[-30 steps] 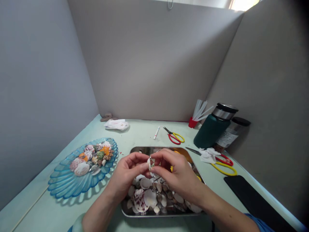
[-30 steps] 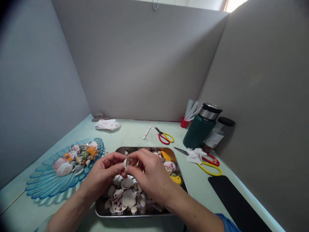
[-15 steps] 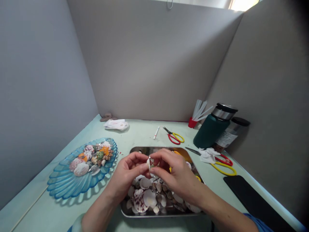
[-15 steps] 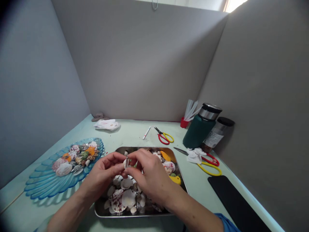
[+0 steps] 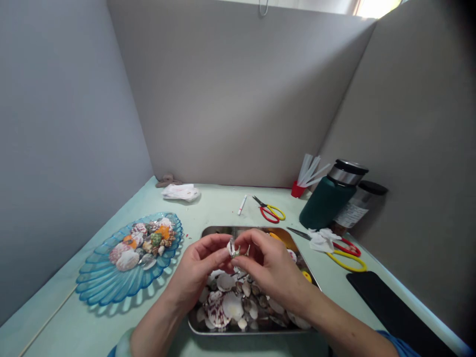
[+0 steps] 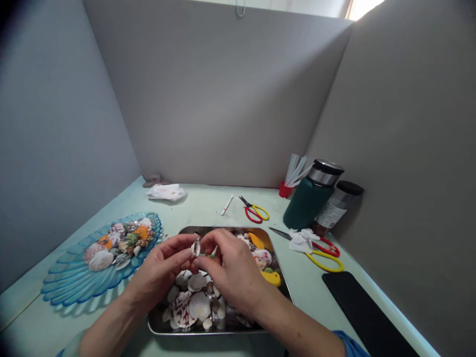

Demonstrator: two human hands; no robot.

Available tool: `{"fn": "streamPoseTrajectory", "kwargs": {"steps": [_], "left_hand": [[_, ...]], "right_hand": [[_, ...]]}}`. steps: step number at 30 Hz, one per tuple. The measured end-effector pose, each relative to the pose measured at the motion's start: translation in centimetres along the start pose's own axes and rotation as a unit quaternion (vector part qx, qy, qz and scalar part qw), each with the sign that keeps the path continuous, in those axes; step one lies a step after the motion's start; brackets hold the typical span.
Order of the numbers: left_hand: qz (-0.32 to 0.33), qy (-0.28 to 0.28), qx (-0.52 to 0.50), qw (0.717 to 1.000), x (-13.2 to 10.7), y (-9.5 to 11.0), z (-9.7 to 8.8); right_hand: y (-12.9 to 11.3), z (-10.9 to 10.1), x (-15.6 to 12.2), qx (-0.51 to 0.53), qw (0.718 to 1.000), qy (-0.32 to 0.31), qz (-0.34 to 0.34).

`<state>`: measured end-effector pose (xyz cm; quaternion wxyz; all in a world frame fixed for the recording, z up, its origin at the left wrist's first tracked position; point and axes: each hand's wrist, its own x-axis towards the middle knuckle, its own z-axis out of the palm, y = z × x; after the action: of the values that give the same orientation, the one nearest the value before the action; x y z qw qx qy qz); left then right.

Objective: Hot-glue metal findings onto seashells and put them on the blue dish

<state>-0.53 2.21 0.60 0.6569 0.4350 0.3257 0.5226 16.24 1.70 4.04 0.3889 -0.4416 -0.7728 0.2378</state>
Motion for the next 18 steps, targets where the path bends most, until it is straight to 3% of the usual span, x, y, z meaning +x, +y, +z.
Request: {"fn": "streamPoseTrajectory", "kwargs": {"steps": [18], "left_hand": [[0.068, -0.027, 0.072, 0.995, 0.03, -0.05, 0.25]], "right_hand": [[0.25, -0.1, 0.12, 0.009, 1.0, 0.0, -0.012]]}}
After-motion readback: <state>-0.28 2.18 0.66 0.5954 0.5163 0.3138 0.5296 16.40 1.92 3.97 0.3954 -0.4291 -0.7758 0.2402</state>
